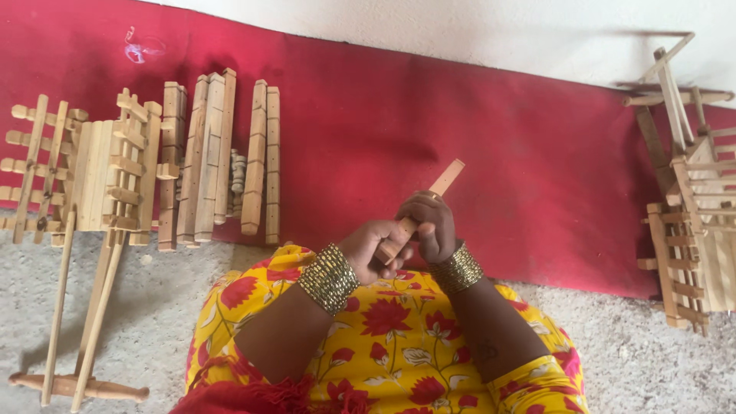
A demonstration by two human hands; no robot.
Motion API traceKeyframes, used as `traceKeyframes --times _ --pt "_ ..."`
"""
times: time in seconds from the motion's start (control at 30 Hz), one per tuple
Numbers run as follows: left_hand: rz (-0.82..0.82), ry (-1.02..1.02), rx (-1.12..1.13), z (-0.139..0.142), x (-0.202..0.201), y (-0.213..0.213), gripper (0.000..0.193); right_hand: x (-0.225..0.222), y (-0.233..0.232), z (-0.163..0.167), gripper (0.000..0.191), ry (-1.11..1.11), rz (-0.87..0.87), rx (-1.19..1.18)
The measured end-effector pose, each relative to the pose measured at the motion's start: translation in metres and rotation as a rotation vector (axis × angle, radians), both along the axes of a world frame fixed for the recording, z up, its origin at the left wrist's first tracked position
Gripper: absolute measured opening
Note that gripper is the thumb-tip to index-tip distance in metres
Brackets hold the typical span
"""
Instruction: The person sits on a floor cushion assembling small wooden toy furniture. They fit a long rod through a slatted wooden frame, press a dowel into a wooden bar by hand, then attach the bar and rod to the frame, turning and aligning the parts to build the finished toy piece.
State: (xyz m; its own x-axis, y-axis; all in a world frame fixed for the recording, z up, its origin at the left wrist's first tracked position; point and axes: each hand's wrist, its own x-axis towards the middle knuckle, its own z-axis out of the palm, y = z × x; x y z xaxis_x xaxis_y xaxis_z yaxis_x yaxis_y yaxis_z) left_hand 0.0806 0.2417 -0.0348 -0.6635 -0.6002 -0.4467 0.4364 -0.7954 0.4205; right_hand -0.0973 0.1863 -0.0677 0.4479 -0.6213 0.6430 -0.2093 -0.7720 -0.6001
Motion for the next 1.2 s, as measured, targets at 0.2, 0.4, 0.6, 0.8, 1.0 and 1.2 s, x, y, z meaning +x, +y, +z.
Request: traceKeyframes --times 0.2,0.4,0.6,0.8,1.0,1.2 --pt "-0.130 -0.058 -0.118 0.025 -0.009 0.013 0.042 -0.052 -0.037 -0.014 0.082 0.114 -0.127 0.022" --pt "-0.125 -0.016 -0.224 0.021 0.017 0.005 0.054 -0.049 -0.040 -0.010 0.081 0.048 -0.380 0.068" --pt "-0.042 -0.130 -0.163 0.000 0.014 -0.010 0.051 0.001 0.001 0.017 0.071 0.167 0.043 0.021" --pt "-0.139 -0.084 -0.316 0.023 0.024 0.001 0.063 -0.052 -0.039 -0.009 0.073 0.096 -0.246 0.112" --pt "0.222 -0.254 -0.173 0.045 0.032 -0.018 0.057 -0.055 -0.057 -0.042 0.072 0.132 -0.558 0.069" --pt "0.370 -0.524 -0.193 0.024 0.016 -0.024 0.056 0.014 -0.018 -0.002 0.074 0.083 -0.274 0.217"
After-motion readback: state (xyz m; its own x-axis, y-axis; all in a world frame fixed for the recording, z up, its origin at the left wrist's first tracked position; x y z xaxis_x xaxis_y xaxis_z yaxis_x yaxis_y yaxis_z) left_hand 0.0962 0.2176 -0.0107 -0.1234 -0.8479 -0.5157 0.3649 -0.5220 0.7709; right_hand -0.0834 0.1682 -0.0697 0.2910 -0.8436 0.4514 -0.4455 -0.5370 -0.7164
